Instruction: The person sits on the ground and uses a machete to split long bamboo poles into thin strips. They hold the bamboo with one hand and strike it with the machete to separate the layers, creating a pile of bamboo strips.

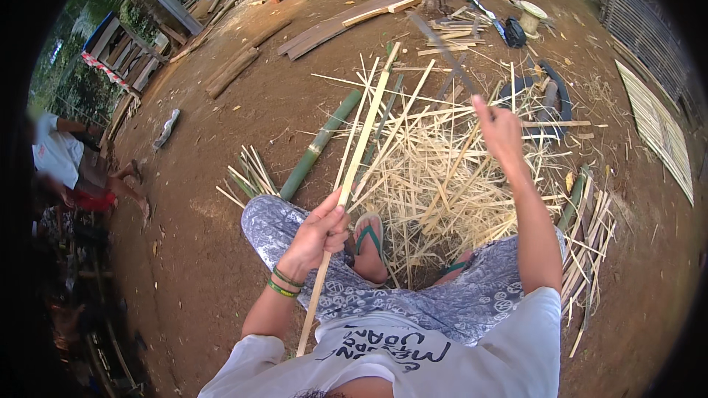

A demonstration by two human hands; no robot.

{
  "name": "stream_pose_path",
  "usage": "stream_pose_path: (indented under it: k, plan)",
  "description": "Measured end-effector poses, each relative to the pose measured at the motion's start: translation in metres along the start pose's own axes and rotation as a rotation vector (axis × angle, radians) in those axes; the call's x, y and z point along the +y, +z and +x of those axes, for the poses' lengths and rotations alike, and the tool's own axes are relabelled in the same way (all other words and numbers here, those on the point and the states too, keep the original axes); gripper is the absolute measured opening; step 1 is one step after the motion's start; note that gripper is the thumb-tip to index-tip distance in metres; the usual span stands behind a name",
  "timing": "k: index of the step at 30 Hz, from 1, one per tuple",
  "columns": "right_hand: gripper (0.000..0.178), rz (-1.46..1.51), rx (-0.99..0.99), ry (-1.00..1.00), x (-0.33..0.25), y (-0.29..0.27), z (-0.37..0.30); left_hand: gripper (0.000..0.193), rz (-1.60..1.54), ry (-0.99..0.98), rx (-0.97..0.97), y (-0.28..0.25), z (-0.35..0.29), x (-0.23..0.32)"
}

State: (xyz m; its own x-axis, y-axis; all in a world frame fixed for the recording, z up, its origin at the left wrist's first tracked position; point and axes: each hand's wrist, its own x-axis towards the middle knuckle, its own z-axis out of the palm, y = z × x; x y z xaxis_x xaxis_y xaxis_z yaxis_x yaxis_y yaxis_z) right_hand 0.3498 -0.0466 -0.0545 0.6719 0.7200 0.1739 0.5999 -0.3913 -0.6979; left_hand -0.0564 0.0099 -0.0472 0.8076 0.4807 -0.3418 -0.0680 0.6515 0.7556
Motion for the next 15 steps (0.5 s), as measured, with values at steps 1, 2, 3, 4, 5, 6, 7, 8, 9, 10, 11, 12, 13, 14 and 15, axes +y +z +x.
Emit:
stream_pose_path:
  k: [1,2,3,4,5,6,7,8,9,10,11,12,13,14,15]
  plan:
    - [0.072,0.073,-0.063,-0.080,-0.022,0.010,-0.023,0.045,0.004,0.002,-0.015,0.005,0.007,0.002]
    - [0.072,0.078,-0.147,-0.114,-0.038,0.019,-0.044,0.045,-0.006,0.005,-0.024,0.008,0.014,0.002]
    - [0.072,0.088,-0.231,-0.152,-0.053,0.028,-0.061,0.045,-0.012,0.012,-0.030,0.010,0.021,0.003]
    - [0.072,0.029,-0.263,-0.239,-0.058,0.035,-0.073,0.045,-0.017,0.020,-0.046,0.014,0.029,0.004]
    - [0.072,-0.032,-0.299,-0.326,-0.063,0.041,-0.083,0.043,-0.026,0.019,-0.043,0.020,0.035,0.004]
    - [0.069,-0.063,-0.303,-0.358,-0.069,0.043,-0.091,0.041,-0.035,0.017,-0.039,0.027,0.039,0.005]
    - [0.066,-0.094,-0.311,-0.393,-0.078,0.042,-0.099,0.039,-0.047,0.019,-0.031,0.032,0.042,0.006]
    - [0.063,-0.127,-0.323,-0.431,-0.085,0.042,-0.104,0.027,-0.051,0.028,-0.049,0.031,0.044,0.004]
    - [0.064,-0.141,-0.313,-0.449,-0.089,0.043,-0.106,0.024,-0.022,0.033,-0.045,0.032,0.046,0.004]
    - [0.065,-0.152,-0.298,-0.466,-0.091,0.042,-0.108,0.021,0.012,0.037,-0.042,0.034,0.048,0.003]
    - [0.066,-0.163,-0.285,-0.483,-0.091,0.041,-0.108,0.019,0.046,0.041,-0.038,0.037,0.049,0.003]
    - [0.067,-0.127,-0.241,-0.522,-0.087,0.043,-0.106,0.019,0.063,0.050,-0.028,0.040,0.048,0.004]
    - [0.068,-0.133,-0.204,-0.554,-0.083,0.045,-0.104,0.018,0.079,0.055,-0.018,0.045,0.046,0.005]
    - [0.068,-0.139,-0.168,-0.585,-0.079,0.047,-0.102,0.018,0.095,0.061,-0.007,0.047,0.045,0.005]
    - [0.069,-0.145,-0.132,-0.617,-0.076,0.048,-0.099,0.018,0.113,0.063,0.003,0.047,0.046,0.004]
